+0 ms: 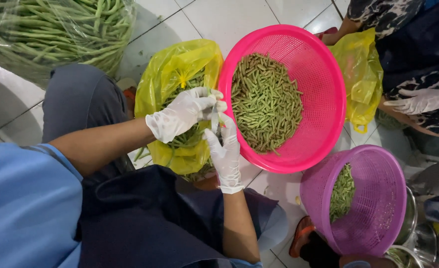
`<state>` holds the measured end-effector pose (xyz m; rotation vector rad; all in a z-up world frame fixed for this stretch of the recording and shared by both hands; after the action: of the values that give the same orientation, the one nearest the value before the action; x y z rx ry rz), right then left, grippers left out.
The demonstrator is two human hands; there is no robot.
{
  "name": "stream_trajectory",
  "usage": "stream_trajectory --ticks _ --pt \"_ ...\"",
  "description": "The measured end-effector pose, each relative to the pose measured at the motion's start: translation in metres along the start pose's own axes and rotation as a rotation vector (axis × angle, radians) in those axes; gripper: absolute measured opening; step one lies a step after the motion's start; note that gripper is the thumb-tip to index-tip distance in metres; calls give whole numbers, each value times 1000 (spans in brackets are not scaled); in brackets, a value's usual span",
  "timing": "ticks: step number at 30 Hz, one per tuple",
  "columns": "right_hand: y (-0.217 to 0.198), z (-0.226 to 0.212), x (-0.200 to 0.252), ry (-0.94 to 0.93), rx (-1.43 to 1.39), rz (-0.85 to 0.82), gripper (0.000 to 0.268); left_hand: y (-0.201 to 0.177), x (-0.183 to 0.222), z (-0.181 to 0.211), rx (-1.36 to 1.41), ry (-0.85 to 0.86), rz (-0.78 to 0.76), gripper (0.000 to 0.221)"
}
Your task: Trimming the ends of long beans using a small hand-held knife and sorting them into different baskets.
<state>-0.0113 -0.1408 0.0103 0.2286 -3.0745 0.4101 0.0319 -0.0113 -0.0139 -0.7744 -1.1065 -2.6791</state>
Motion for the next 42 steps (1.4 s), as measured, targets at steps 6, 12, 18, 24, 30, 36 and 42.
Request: stream_trajectory --ticks 6,12,18,24,30,36,42 --pt "-6 9 -1 144 -355 -38 32 7 9 -1 -71 -57 -63 17" --pt "-37 24 -7 139 -472 -107 38 12 21 24 -156 -97 -150 35" --pt "-29 46 -4 167 -353 -293 52 12 21 23 -205 -64 -144 40" --pt "-23 7 1 208 -361 -419 68 -5 -8 13 -520 131 -182 74" --pt "-18 12 -1 151 -312 -416 70 -1 -3 3 -870 286 -234 103" --pt "-20 40 -4 225 -379 -259 62 3 3 4 -945 251 -262 93" --pt "-19 30 -4 222 -370 -202 60 0 2 5 -821 96 -179 37"
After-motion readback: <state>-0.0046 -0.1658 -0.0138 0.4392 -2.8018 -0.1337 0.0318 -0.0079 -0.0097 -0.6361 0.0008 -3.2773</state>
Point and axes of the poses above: each hand's wrist, its own x-axis away from the middle knuckle, its own y-axis out of the palm, z = x × y, the point moved 5 cm from there along -x, towards the middle knuckle, and after that the axes turned 2 degrees about x, right-handed, at the moved point
